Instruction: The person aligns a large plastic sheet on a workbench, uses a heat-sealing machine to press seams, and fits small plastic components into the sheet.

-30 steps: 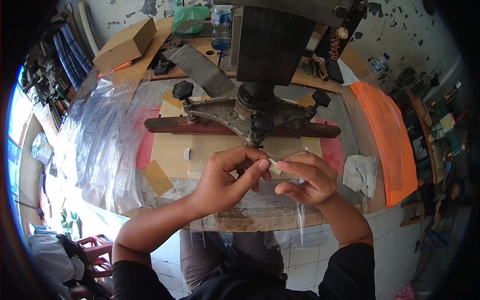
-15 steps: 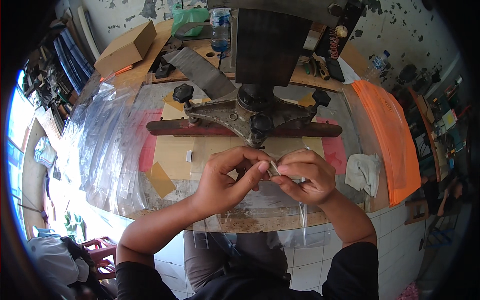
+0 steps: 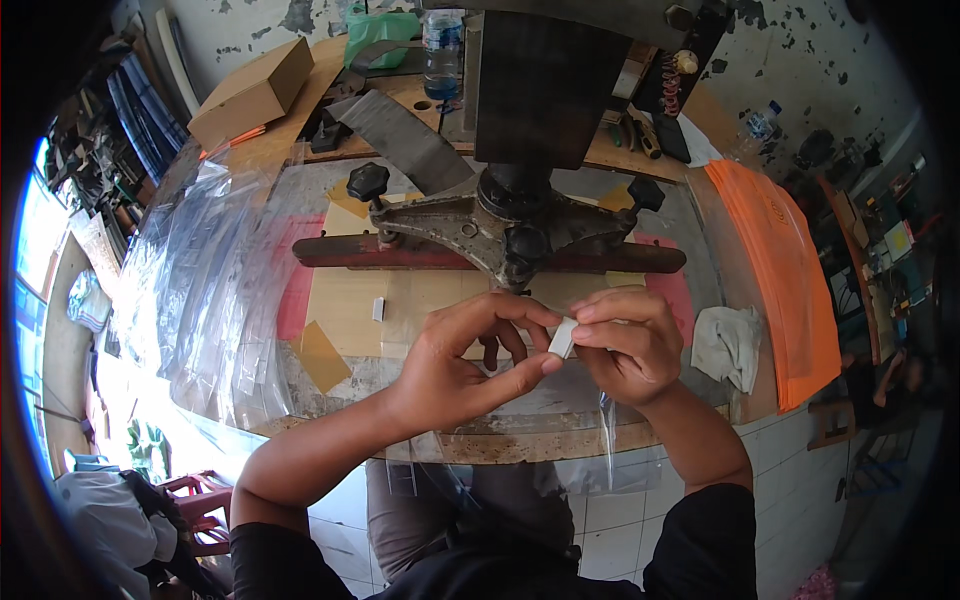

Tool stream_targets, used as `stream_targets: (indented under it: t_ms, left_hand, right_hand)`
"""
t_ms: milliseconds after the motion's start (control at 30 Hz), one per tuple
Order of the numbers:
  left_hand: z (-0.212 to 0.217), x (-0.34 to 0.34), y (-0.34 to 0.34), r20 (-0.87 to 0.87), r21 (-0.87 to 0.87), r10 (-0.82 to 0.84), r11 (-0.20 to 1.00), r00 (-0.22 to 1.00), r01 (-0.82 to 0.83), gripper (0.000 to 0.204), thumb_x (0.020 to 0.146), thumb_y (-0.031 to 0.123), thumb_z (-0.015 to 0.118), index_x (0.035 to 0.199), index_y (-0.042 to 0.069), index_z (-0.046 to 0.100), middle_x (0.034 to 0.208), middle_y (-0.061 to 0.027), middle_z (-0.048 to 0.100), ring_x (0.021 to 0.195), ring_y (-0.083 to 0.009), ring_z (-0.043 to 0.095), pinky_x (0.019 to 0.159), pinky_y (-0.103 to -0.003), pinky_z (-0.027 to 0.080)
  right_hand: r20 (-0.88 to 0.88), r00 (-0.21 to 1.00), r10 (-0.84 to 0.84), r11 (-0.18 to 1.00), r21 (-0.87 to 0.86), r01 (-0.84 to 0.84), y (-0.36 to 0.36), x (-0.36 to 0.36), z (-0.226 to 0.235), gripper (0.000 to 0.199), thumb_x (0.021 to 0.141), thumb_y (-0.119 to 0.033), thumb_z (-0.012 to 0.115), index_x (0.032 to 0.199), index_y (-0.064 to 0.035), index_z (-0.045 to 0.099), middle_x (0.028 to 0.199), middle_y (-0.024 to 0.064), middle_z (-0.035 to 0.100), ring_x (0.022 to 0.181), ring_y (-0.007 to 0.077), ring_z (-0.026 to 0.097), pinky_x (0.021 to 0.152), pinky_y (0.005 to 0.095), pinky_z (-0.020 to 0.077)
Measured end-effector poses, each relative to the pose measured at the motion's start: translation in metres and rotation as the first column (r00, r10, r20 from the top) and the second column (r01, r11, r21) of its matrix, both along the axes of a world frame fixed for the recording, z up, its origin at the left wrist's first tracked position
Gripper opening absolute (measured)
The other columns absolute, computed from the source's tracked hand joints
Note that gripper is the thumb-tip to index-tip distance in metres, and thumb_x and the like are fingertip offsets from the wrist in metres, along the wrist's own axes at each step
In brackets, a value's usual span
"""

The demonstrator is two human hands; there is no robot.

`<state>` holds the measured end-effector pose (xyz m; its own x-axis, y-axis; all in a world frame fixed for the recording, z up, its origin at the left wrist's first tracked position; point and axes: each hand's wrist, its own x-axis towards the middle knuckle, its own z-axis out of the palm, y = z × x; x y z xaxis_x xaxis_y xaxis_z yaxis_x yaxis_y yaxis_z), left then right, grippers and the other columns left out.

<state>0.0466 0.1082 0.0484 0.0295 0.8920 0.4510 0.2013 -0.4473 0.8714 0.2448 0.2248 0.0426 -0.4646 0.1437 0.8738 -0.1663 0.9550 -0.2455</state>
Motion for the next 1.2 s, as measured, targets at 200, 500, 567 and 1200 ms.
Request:
stream_targets:
  t_ms: [200,500,567,1200]
  left_hand:
    - [0.002,0.000,0.002,-0.131,0.077,0.032,0.997,0.991,-0.022,0.043,0.085,0.006,0.085,0.123,-0.004,0.067,0.093,-0.0088,0.071,0.076,-0.0110,0.069,0.064,-0.023,0.053]
    - [-0.006,-0.002,0.009,-0.254,0.436,0.229,0.894,0.940,-0.100,0.046,0.078,0.010,0.091,0.118,-0.002,0.069,0.087,-0.0090,0.072,0.072,-0.0146,0.071,0.057,-0.026,0.054]
    - [-0.005,-0.003,0.010,-0.267,0.469,0.249,0.877,0.931,-0.100,0.045,0.078,0.011,0.091,0.115,-0.001,0.070,0.085,-0.0081,0.072,0.070,-0.0150,0.071,0.056,-0.026,0.054]
    - [-0.004,0.000,0.007,-0.244,0.348,0.166,0.934,0.955,-0.074,0.040,0.079,0.007,0.089,0.115,-0.001,0.072,0.086,-0.0088,0.072,0.071,-0.0166,0.071,0.056,-0.028,0.054]
  right_hand:
    - [0.033,0.999,0.022,1.000,0.015,-0.022,-0.002,0.001,0.002,0.037,0.075,0.009,0.083,0.108,-0.0056,0.072,0.108,0.0111,0.068,0.093,0.0261,0.073,0.076,0.0340,0.0626]
    - [0.041,0.999,0.032,0.999,0.016,-0.033,-0.003,-0.001,0.006,0.035,0.077,0.009,0.074,0.110,-0.0020,0.072,0.109,0.0141,0.070,0.091,0.0268,0.074,0.077,0.0348,0.0647]
    - [0.046,0.998,0.029,0.999,0.025,-0.031,-0.003,-0.002,0.006,0.034,0.077,0.008,0.073,0.110,-0.0015,0.073,0.108,0.0143,0.070,0.092,0.0271,0.074,0.077,0.0351,0.0648]
    - [0.043,0.998,0.040,0.998,0.056,-0.043,-0.002,-0.001,0.003,0.035,0.077,0.001,0.074,0.111,-0.0050,0.071,0.109,0.0111,0.064,0.093,0.0248,0.071,0.077,0.0351,0.0633]
